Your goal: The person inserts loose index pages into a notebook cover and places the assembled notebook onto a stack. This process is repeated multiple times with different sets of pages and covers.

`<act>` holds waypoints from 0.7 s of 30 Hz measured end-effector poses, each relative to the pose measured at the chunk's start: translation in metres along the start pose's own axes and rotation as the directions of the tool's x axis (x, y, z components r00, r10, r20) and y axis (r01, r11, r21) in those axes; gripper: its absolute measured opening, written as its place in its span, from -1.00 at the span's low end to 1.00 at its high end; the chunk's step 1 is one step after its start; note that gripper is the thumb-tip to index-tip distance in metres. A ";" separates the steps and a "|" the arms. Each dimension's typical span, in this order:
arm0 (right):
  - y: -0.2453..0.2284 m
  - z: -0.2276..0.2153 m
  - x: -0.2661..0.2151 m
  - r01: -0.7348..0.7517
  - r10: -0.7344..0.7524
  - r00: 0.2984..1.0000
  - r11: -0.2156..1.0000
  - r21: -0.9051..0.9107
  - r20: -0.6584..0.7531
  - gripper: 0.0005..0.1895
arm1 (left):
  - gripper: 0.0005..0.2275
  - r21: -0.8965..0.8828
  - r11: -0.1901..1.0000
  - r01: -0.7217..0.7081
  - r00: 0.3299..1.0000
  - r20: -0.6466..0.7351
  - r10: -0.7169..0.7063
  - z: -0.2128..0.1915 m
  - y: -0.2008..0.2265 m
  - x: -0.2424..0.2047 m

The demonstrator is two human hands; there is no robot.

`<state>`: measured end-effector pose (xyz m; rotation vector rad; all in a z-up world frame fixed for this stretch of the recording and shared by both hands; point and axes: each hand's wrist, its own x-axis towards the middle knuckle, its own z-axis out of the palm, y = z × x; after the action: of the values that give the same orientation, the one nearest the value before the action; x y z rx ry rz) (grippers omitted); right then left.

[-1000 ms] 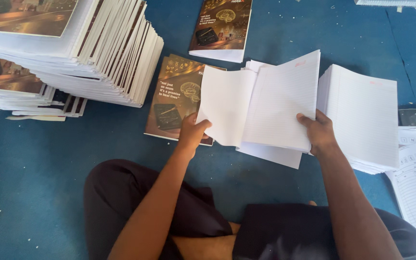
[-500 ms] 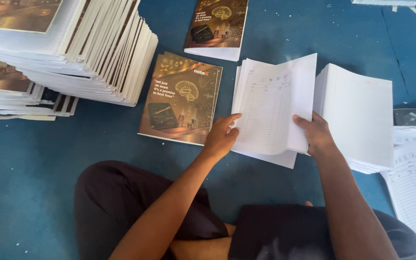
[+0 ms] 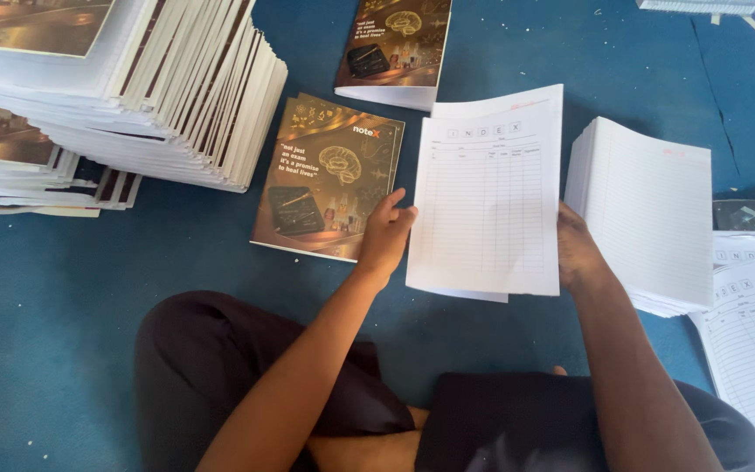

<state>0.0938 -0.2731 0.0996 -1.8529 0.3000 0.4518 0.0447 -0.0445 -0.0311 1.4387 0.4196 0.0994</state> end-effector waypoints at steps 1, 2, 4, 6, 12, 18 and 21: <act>0.000 0.001 -0.001 0.019 -0.020 0.999 1.000 0.025 0.032 -0.35 | -0.51 -0.034 0.998 0.051 0.999 0.000 -0.051 -0.003 0.005 -0.002; 0.000 0.001 -0.001 0.037 -0.040 0.997 0.998 0.051 0.065 -0.35 | -0.53 -0.068 0.992 0.102 0.995 0.003 -0.102 -0.005 0.009 -0.005; 0.003 0.004 -0.001 0.071 -0.082 0.990 0.993 0.092 0.114 -0.36 | -0.58 -0.148 0.988 -0.046 0.999 0.015 0.049 -0.005 0.016 -0.007; 0.007 0.006 -0.002 0.107 -0.125 0.981 0.987 0.123 0.149 -0.38 | -0.61 -0.213 0.972 -0.096 0.994 0.023 0.103 -0.004 0.021 -0.009; 0.012 0.010 -0.003 0.081 -0.090 0.988 0.993 0.082 0.122 -0.48 | -0.63 -0.346 0.937 -0.036 0.997 0.053 0.058 -0.006 0.027 -0.013; 0.013 0.013 0.000 0.091 -0.106 0.981 0.991 0.100 0.160 -0.50 | -0.62 -0.377 0.926 -0.039 0.998 0.028 0.053 -0.004 0.027 -0.011; 0.012 0.013 -0.003 0.083 -0.083 0.986 0.997 0.005 0.143 -0.50 | -0.62 -0.385 0.921 -0.055 0.997 0.027 0.070 -0.005 0.029 -0.011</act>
<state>0.0844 -0.2648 0.0868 -1.8160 0.1245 0.5244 0.0382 -0.0391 -0.0006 1.0633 0.3004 0.1937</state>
